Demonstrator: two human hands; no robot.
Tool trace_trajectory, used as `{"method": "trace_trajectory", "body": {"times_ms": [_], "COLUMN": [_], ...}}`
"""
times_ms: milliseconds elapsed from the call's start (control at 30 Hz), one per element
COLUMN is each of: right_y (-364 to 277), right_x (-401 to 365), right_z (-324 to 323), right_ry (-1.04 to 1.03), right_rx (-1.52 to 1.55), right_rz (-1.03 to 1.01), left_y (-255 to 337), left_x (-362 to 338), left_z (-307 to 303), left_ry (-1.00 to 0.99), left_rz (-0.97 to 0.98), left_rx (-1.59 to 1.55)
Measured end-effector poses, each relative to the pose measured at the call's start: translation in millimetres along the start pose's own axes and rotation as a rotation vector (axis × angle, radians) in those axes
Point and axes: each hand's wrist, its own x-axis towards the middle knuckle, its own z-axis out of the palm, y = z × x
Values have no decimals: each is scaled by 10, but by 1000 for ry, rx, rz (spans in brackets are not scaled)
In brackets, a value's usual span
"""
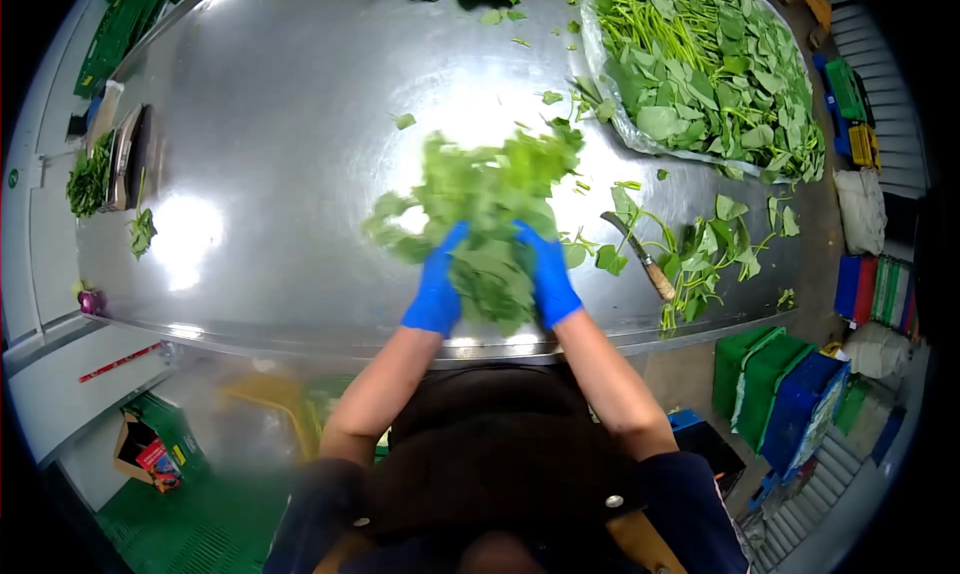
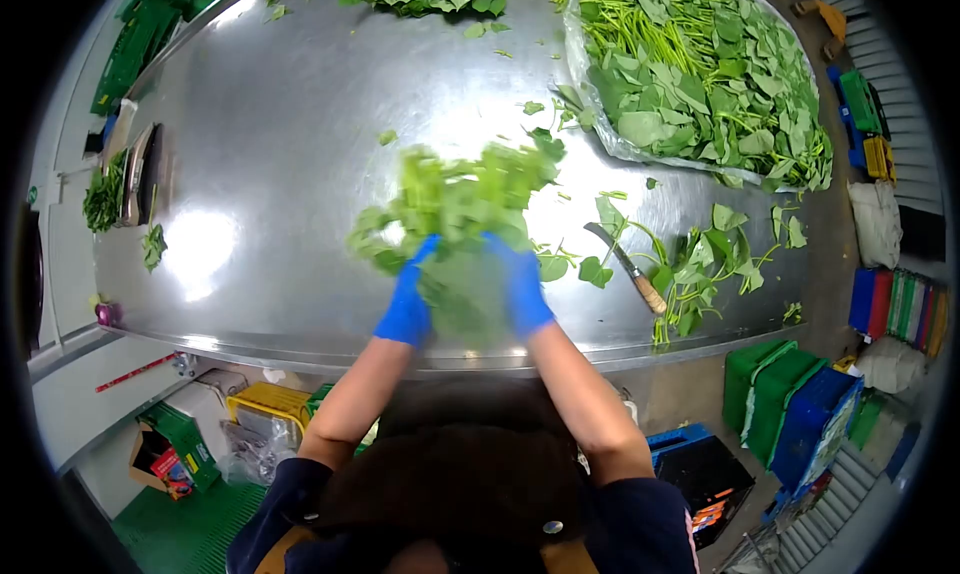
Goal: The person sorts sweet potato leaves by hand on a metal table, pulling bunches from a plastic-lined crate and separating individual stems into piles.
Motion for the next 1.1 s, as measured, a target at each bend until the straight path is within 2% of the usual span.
{"method": "trace_trajectory", "body": {"times_ms": [33,67,100,167,233,267,300,400,467,500,567,633,667,700,767,800,900,967,1033,1067,1100], "right_y": [-58,-22,-40,-91,-223,-281,-342,-825,-1098,-1167,-1043,-821,-691,-544,-297,-216,-89,-160,-281,-315,-312], "right_x": [-194,-237,-293,-331,-243,-177,-112,-160,-7,41,175,183,183,136,-32,-97,-308,-382,-341,-264,-149], "right_z": [-128,-244,-311,-357,-360,-329,-253,371,556,510,305,21,-151,-313,-546,-567,-497,-279,19,139,239], "right_ry": [65,79,69,51,-31,-73,-197,-357,-294,-179,-122,-24,35,93,102,237,314,293,317,339,338], "right_rx": [73,97,81,-55,-298,-416,-417,-584,-1024,-1456,-1640,-1626,-1567,-1507,-1118,-1174,-695,-686,-851,-1091,-1191], "right_rz": [6,-139,-193,-277,-233,-211,-349,-845,-1223,-1449,-1212,-1046,-986,-919,-802,-940,-504,-449,-376,-493,-525], "left_y": [-57,-20,-12,61,338,501,701,1288,1553,1631,1778,1970,2057,2077,2049,2026,2051,2029,1944,1851,1710], "left_x": [11,-6,-59,-134,-269,-369,-569,-748,-842,-871,-910,-947,-835,-886,-987,-1013,-1146,-1163,-1162,-1151,-1094], "left_z": [123,212,299,396,340,330,449,112,-46,-100,-221,-376,-800,-925,-1079,-1117,-1137,-1030,-743,-538,-392], "left_ry": [107,57,12,-25,0,15,137,243,277,288,285,254,267,304,372,396,571,556,476,427,366], "left_rz": [-13,-12,-16,-18,2,116,165,405,616,728,951,1197,1089,1027,915,1072,1170,1314,1393,1430,1425], "left_rx": [115,126,137,176,232,335,544,1141,1529,1714,2084,2442,2459,2438,2397,2243,1999,1819,1590,1537,1427]}}
